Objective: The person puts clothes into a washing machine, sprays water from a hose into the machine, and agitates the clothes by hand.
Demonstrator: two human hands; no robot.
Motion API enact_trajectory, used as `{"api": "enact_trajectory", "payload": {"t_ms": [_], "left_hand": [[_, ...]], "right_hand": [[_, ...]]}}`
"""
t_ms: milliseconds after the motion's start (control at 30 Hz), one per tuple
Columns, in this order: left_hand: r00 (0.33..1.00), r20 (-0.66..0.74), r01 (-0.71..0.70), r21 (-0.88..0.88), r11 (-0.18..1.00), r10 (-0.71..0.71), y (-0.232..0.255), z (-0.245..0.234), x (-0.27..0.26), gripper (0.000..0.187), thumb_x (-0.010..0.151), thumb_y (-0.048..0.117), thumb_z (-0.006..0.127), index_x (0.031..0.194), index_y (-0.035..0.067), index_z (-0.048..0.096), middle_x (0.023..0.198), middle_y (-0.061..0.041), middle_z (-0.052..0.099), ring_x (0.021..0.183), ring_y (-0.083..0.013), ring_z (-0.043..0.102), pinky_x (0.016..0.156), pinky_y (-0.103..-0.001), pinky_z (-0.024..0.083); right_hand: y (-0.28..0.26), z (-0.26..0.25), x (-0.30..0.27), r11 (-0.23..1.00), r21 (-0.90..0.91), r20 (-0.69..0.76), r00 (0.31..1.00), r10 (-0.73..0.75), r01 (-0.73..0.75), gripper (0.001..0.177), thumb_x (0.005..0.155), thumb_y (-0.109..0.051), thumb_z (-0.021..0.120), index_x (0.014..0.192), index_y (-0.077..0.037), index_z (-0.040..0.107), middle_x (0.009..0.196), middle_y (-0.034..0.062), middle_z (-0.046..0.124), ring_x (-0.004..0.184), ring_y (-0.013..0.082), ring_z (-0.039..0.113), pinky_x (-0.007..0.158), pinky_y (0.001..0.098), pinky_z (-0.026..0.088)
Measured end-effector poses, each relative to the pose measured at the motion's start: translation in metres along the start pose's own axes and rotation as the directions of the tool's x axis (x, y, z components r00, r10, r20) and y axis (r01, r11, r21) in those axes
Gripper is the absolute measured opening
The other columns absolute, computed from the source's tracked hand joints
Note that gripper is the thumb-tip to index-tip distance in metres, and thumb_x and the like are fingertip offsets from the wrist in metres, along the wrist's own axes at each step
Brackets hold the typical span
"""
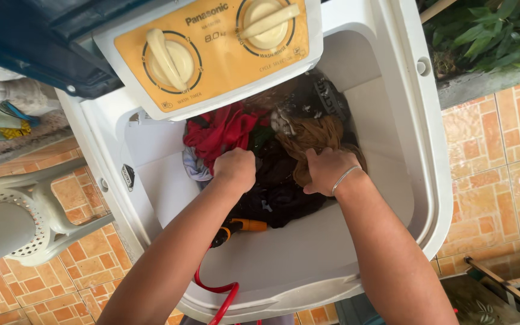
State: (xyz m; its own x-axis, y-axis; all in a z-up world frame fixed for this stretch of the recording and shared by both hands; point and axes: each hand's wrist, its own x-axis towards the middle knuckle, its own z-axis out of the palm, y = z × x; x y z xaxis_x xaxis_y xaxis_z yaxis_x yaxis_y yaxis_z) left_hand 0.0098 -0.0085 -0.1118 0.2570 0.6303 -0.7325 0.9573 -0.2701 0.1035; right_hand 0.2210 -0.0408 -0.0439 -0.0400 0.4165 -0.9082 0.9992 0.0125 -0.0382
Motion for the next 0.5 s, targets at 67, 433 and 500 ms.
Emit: {"api": "enact_trajectory", "payload": {"t_ms": [67, 433, 500], "left_hand": [[1.000, -0.008, 0.020, -0.012, 1.000, -0.020, 0.005, -0.025, -0.024, 0.018, 0.082, 0.012, 0.071, 0.097, 0.007, 0.077, 0.103, -0.019, 0.074, 0.098, -0.0359, 0.074, 0.084, -0.047, 0.061], [0.920, -0.323, 0.187, -0.139, 0.972, -0.224, -0.019, -0.104, -0.102, 0.022, 0.084, 0.023, 0.071, 0.104, 0.013, 0.072, 0.087, -0.017, 0.073, 0.087, -0.0423, 0.070, 0.075, -0.056, 0.055], [0.907, -0.363, 0.192, -0.102, 0.976, -0.216, -0.022, -0.097, -0.070, 0.028, 0.085, 0.019, 0.069, 0.112, 0.011, 0.069, 0.089, -0.017, 0.073, 0.089, -0.0418, 0.070, 0.074, -0.056, 0.055]], "right_hand": [[-0.001, -0.001, -0.001, 1.000, -0.016, 0.004, 1.000, -0.006, 0.006, 0.083, 0.089, -0.058, 0.072, 0.149, -0.011, 0.038, 0.134, 0.0167, 0.058, 0.125, 0.0341, 0.061, 0.099, 0.0463, 0.055], [0.000, 0.001, 0.001, 1.000, -0.001, -0.012, 1.000, 0.004, -0.004, 0.083, 0.089, -0.057, 0.073, 0.148, -0.011, 0.039, 0.133, 0.0180, 0.060, 0.123, 0.0359, 0.062, 0.097, 0.0471, 0.054], [-0.001, -0.001, -0.003, 1.000, 0.000, -0.030, 1.000, -0.006, 0.006, 0.085, 0.087, -0.058, 0.074, 0.148, -0.011, 0.038, 0.133, 0.0177, 0.060, 0.125, 0.0353, 0.061, 0.101, 0.0476, 0.052]]}}
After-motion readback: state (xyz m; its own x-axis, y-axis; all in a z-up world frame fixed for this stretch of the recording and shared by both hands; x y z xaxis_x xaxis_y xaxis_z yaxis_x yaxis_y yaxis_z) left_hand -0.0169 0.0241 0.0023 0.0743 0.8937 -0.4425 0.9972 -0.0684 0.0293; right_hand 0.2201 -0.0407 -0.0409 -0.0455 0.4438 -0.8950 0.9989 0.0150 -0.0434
